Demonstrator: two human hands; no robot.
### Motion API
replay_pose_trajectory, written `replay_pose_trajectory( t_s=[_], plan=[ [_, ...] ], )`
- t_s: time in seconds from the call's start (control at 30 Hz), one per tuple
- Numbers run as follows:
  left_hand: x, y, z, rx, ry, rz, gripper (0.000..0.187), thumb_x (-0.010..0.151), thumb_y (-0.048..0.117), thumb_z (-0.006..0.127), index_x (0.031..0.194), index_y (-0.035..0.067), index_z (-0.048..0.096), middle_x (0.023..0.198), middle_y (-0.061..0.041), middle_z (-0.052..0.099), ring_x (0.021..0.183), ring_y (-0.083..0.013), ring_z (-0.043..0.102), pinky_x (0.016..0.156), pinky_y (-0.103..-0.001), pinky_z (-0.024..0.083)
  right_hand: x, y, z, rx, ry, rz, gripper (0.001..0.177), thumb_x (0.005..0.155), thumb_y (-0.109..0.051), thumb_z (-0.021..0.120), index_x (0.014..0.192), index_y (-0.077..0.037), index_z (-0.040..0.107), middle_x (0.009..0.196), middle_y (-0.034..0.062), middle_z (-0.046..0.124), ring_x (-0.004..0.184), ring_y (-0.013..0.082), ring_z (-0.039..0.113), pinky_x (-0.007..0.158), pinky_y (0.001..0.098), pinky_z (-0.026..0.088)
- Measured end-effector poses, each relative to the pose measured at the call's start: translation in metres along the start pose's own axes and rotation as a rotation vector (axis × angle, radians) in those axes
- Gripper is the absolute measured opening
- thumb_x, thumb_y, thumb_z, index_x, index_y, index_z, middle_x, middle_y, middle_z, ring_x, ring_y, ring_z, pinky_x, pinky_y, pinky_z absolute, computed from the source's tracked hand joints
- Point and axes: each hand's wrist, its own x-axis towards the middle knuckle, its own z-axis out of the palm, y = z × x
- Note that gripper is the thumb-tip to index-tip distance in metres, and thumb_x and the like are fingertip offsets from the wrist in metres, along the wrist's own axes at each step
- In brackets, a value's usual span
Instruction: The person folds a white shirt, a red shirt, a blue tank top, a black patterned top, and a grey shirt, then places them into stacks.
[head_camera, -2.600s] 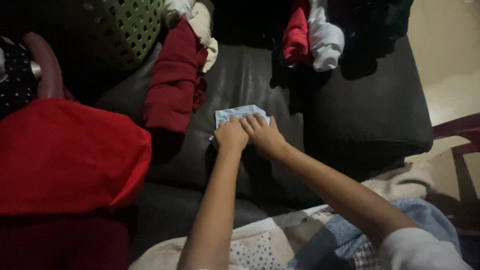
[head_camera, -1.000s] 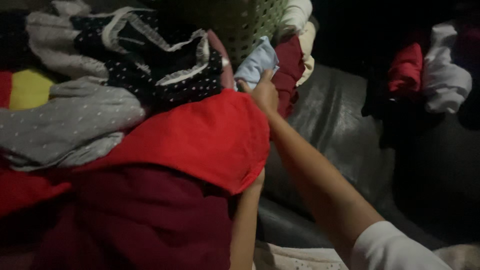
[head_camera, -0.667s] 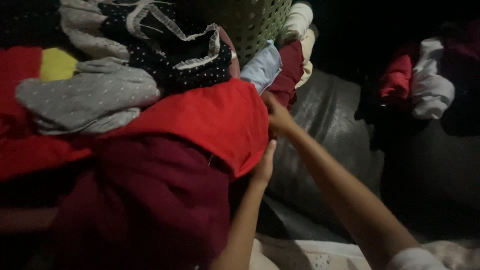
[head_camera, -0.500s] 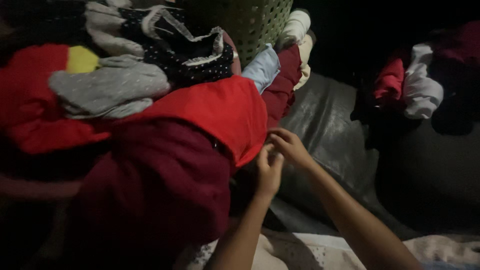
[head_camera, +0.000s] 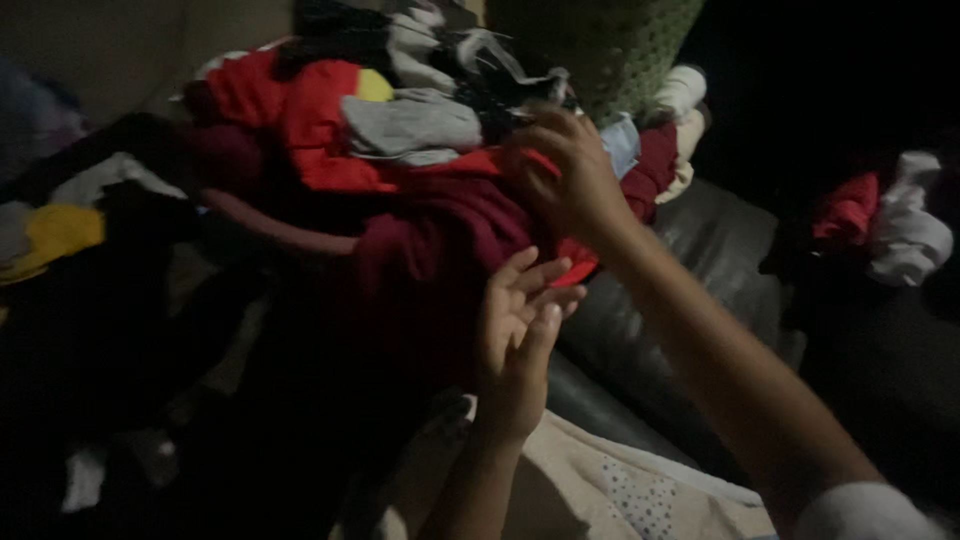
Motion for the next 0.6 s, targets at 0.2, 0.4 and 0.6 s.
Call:
replay_pose_trajectory(
  t_s=[0.2,0.4,0.6],
  plan=[
    [0.014,0.01,0.005,0.075,0.081,-0.011,0.058,0.103,0.02,0.052,0.155,0.003,0.032,0.148,-0.02,0.052,0.128,-0.024,0.058,0.11,-0.038,0.047,0.04,0.028,0.018,0.198,-0.361,0.615,0.022,0.096,-0.022,0.068,0.113,-0.01,0.076,0.112,0.0132,0.077,0.098,0.0202,0.074,0.088,0.0329,0.057],
    [0.011,-0.005,0.005,0.026,0.089,-0.108,0.06,0.103,0.028,0.052,0.156,0.007,0.034,0.152,-0.011,0.05,0.134,-0.0219,0.054,0.11,-0.037,0.047,-0.035,-0.04,-0.098,0.753,0.115,0.852,0.013,0.097,-0.021,0.063,0.106,-0.011,0.064,0.092,-0.0007,0.061,0.085,0.012,0.062,0.074,0.0273,0.053],
    [-0.012,-0.079,0.012,-0.069,0.002,-0.184,0.048,0.097,0.019,0.053,0.143,0.005,0.045,0.125,-0.008,0.056,0.11,-0.0196,0.057,0.092,-0.035,0.049,-0.168,-0.11,-0.209,0.869,0.05,1.033,0.047,0.089,-0.018,0.074,0.132,-0.006,0.061,0.119,0.0074,0.066,0.101,0.0152,0.064,0.077,0.0316,0.054]
  ],
)
